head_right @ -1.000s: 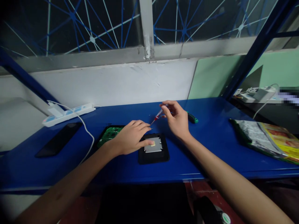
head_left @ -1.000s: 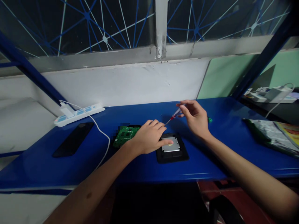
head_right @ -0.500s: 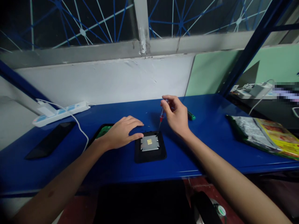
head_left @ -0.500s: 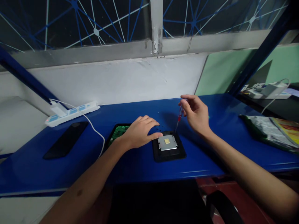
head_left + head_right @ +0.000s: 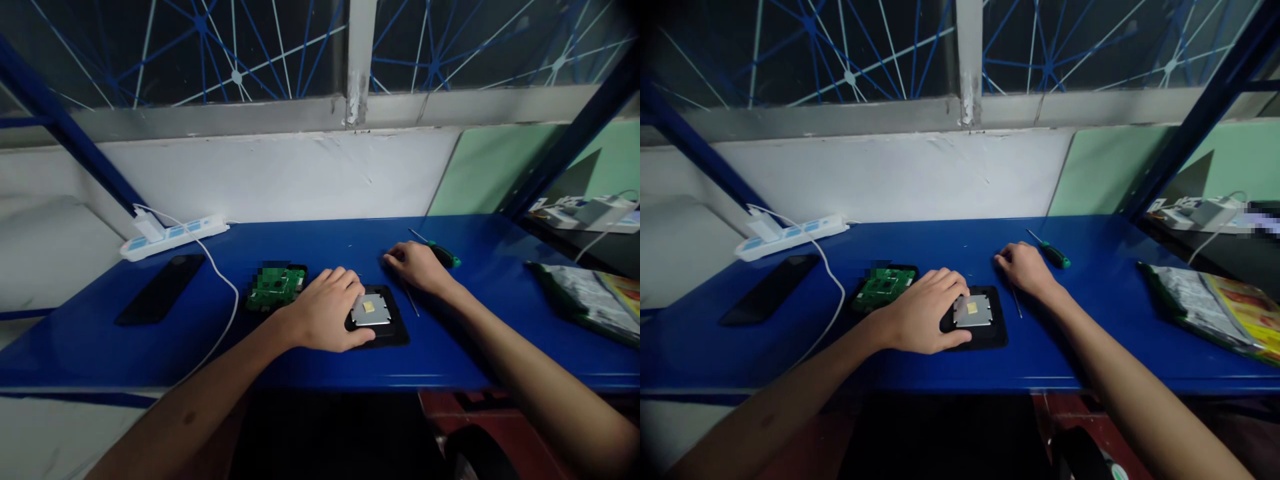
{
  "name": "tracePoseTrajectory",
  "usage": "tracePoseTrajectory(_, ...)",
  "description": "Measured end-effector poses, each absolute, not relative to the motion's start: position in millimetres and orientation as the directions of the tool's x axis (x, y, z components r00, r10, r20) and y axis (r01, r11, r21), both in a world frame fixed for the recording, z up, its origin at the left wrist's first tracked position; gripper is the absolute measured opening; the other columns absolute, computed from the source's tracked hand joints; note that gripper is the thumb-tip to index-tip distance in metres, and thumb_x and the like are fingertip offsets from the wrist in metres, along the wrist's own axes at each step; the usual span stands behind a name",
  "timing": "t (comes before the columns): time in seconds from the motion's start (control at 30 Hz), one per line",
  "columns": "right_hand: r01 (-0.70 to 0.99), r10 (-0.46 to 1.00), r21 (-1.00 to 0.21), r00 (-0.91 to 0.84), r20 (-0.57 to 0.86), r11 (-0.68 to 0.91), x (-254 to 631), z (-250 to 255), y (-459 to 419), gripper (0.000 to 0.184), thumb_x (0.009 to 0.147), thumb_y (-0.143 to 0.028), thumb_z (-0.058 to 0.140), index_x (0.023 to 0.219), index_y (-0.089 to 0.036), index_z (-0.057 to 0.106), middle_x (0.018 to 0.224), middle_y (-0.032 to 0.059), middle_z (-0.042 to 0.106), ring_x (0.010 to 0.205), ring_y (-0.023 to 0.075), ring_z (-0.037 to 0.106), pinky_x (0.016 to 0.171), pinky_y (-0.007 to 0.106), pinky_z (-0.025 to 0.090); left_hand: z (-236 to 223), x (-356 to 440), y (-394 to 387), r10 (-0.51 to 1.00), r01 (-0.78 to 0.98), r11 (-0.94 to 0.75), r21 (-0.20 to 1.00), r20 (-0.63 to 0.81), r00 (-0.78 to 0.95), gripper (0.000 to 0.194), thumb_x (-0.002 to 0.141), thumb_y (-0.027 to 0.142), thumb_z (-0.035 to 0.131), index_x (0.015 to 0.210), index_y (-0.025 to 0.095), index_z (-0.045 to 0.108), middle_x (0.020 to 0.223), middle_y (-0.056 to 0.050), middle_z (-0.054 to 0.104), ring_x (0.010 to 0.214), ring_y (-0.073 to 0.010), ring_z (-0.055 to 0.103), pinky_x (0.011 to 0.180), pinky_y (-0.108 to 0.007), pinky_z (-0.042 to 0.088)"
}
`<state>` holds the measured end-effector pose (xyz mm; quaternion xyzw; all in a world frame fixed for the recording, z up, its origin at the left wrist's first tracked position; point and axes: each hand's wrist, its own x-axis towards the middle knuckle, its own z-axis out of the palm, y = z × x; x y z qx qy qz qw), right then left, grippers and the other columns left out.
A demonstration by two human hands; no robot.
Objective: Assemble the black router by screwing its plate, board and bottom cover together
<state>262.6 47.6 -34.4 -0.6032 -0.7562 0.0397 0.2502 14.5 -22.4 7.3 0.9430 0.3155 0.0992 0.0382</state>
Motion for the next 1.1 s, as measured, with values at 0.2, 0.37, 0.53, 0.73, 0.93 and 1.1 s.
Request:
tracePoseTrajectory(0.2, 0.902, 0.916, -0.292, -0.215, 0.338, 0.319, 265.8, -15.0, 42.8, 0.031, 0.092, -0.043, 0.057, 0.099, -0.017, 0.071, 0.093, 0.0122, 0.070, 0.078, 0.0243, 0.066, 0.074, 0.040, 0.051, 5.4, 19.6, -26.3, 0.649, 0.637, -0.761, 0.124, 0.175, 0.741, 0.040, 0.080, 0.052, 0.067, 0.099, 0.018, 0.057, 0.103, -0.009, 0.056, 0.097, -0.0281, 0.052, 0.086, -0.042, 0.045)
tracePoseTrajectory(0.37, 0.688, 0.735, -0.267, -0.594, 0.327, 0.675, 264.2, 4.5, 17.2, 0.035, 0.091, -0.055, 0.058, 0.099, -0.022, 0.068, 0.102, 0.0080, 0.067, 0.100, 0.0262, 0.062, 0.098, 0.048, 0.044, 4.0, 20.2, -26.9, 0.660, 0.648, -0.751, 0.128, 0.167, 0.732, 0.039, 0.079, 0.048, 0.068, 0.099, 0.017, 0.056, 0.104, -0.009, 0.055, 0.097, -0.0280, 0.050, 0.086, -0.041, 0.045)
tracePoseTrajectory(0.53, 0.566, 0.650, -0.339, -0.722, 0.236, 0.751, 257.2, 3.8, -4.8, 0.049, 0.082, -0.062, 0.067, 0.109, -0.021, 0.066, 0.108, 0.0093, 0.064, 0.103, 0.0274, 0.057, 0.091, 0.045, 0.046, 1.4, 19.3, -24.6, 0.658, 0.642, -0.753, 0.145, 0.161, 0.736, 0.039, 0.079, 0.047, 0.067, 0.099, 0.016, 0.054, 0.105, -0.010, 0.053, 0.097, -0.0280, 0.049, 0.086, -0.042, 0.044)
tracePoseTrajectory(0.73, 0.585, 0.657, -0.336, -0.737, 0.160, 0.738, 249.9, -1.8, -11.2, 0.061, 0.074, -0.067, 0.072, 0.110, -0.018, 0.065, 0.106, 0.0091, 0.063, 0.099, 0.0280, 0.057, 0.100, 0.053, 0.041, -0.3, 17.1, -22.6, 0.664, 0.642, -0.748, 0.172, 0.159, 0.731, 0.035, 0.080, 0.045, 0.065, 0.097, 0.018, 0.051, 0.101, -0.008, 0.052, 0.093, -0.0266, 0.048, 0.085, -0.042, 0.043)
tracePoseTrajectory(0.93, 0.577, 0.652, -0.341, -0.738, 0.170, 0.742, 246.7, -3.1, -11.4, 0.050, 0.077, -0.054, 0.074, 0.108, -0.016, 0.065, 0.104, 0.0094, 0.062, 0.096, 0.0268, 0.056, 0.093, 0.048, 0.045, -0.6, 16.8, -22.6, 0.661, 0.638, -0.750, 0.173, 0.176, 0.730, 0.034, 0.079, 0.045, 0.066, 0.095, 0.019, 0.050, 0.101, -0.008, 0.053, 0.093, -0.0265, 0.048, 0.086, -0.043, 0.042)
tracePoseTrajectory(1.1, 0.557, 0.648, -0.355, -0.726, 0.230, 0.751, 247.4, -1.3, -11.9, 0.051, 0.076, -0.055, 0.075, 0.107, -0.016, 0.065, 0.104, 0.0094, 0.063, 0.098, 0.0271, 0.055, 0.090, 0.046, 0.047, 3.1, 14.9, -20.2, 0.647, 0.615, -0.762, 0.201, 0.213, 0.732, 0.035, 0.079, 0.044, 0.068, 0.097, 0.020, 0.051, 0.103, -0.008, 0.055, 0.094, -0.0264, 0.048, 0.086, -0.043, 0.042)
